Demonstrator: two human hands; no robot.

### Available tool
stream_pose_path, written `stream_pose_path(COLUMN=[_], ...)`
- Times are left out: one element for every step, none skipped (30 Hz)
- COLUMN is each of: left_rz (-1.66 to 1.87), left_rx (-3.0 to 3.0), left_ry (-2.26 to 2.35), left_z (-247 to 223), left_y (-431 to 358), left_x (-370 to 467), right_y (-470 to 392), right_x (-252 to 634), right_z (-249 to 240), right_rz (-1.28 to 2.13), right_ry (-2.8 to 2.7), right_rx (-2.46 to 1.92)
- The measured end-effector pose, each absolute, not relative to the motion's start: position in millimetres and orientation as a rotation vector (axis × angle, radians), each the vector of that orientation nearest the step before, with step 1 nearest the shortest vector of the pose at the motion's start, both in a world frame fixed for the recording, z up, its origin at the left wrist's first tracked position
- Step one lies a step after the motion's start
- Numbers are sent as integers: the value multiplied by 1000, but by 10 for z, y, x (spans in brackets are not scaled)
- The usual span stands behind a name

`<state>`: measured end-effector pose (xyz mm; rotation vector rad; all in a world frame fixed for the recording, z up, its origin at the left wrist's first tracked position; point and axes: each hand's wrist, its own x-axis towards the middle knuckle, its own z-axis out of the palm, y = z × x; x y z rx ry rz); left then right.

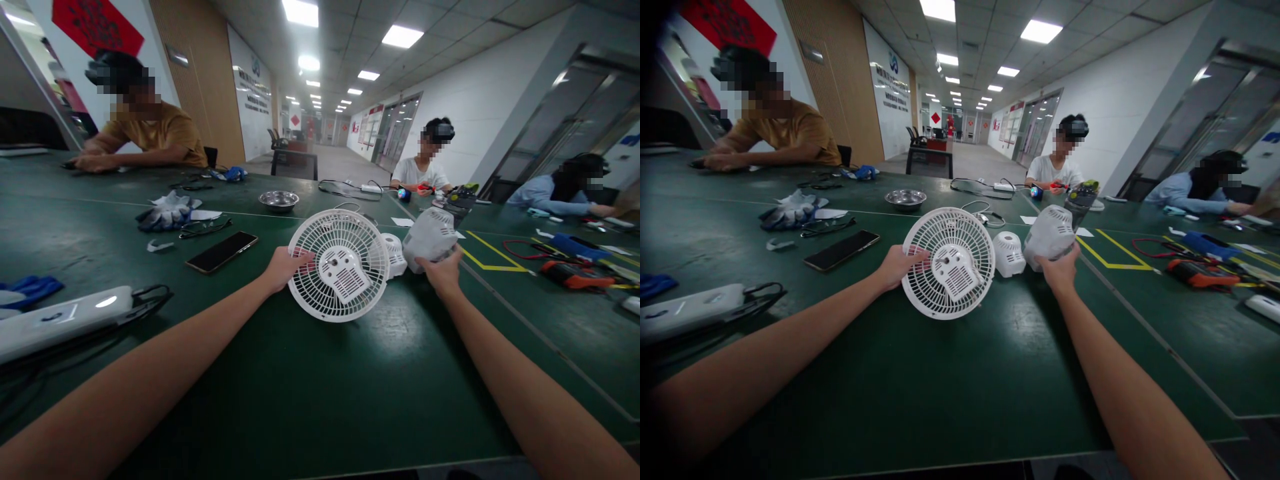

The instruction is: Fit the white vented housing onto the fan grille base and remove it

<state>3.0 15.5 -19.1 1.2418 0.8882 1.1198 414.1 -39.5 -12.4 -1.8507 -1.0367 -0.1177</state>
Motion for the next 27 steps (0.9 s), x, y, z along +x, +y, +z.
stream_pose_path(left_rz=[1119,1113,1108,1103,1099,1096,1095,1095,1098,1099,1099,1098,1094,1091,1095,1102,1113,1123,1129,1134,1130,1124,1118,1113,1107,1102,1099], left_rx=[1241,1247,1256,1266,1272,1275,1275,1275,1275,1279,1285,1291,1293,1291,1285,1276,1267,1259,1254,1250,1250,1253,1257,1263,1269,1275,1279], left_ry=[887,884,881,878,877,877,878,878,877,873,867,859,851,850,856,866,878,888,895,897,893,892,893,894,895,893,889], left_z=[-191,-191,-192,-192,-192,-192,-191,-190,-190,-191,-193,-196,-200,-204,-207,-208,-208,-205,-200,-194,-188,-183,-181,-181,-185,-191,-198], left_y=[156,158,160,161,162,162,162,160,160,160,161,163,165,168,170,171,170,167,162,157,152,148,147,148,153,159,166], left_x=[29,28,26,23,21,19,16,14,12,9,7,6,6,8,14,21,31,41,50,56,60,59,56,49,41,32,24], right_y=[-366,-342,-322,-309,-301,-298,-299,-305,-315,-329,-347,-368,-392,-416,-440,-460,-476,-485,-489,-487,-480,-471,-459,-448,-437,-429,-422], right_x=[4176,4194,4198,4190,4173,4151,4122,4089,4051,4005,3952,3890,3821,3747,3670,3595,3525,3464,3415,3379,3359,3355,3367,3396,3442,3505,3583], right_z=[-159,-183,-193,-192,-180,-159,-129,-93,-51,-7,37,79,115,142,157,160,152,134,109,82,56,35,20,13,14,21,32], right_rz=[-20,35,45,25,-7,-36,-61,-85,-113,-141,-166,-188,-203,-209,-204,-196,-179,-142,-102,-61,-29,-14,-17,-34,-56,-76,-94], right_ry=[-1010,-976,-943,-926,-910,-894,-880,-870,-867,-874,-892,-914,-943,-968,-996,-1025,-1054,-1102,-1145,-1185,-1216,-1230,-1229,-1218,-1200,-1178,-1153], right_rx=[-1890,-1923,-1942,-1946,-1936,-1915,-1883,-1843,-1795,-1741,-1685,-1632,-1588,-1557,-1539,-1539,-1561,-1592,-1628,-1661,-1685,-1699,-1706,-1709,-1712,-1710,-1705])
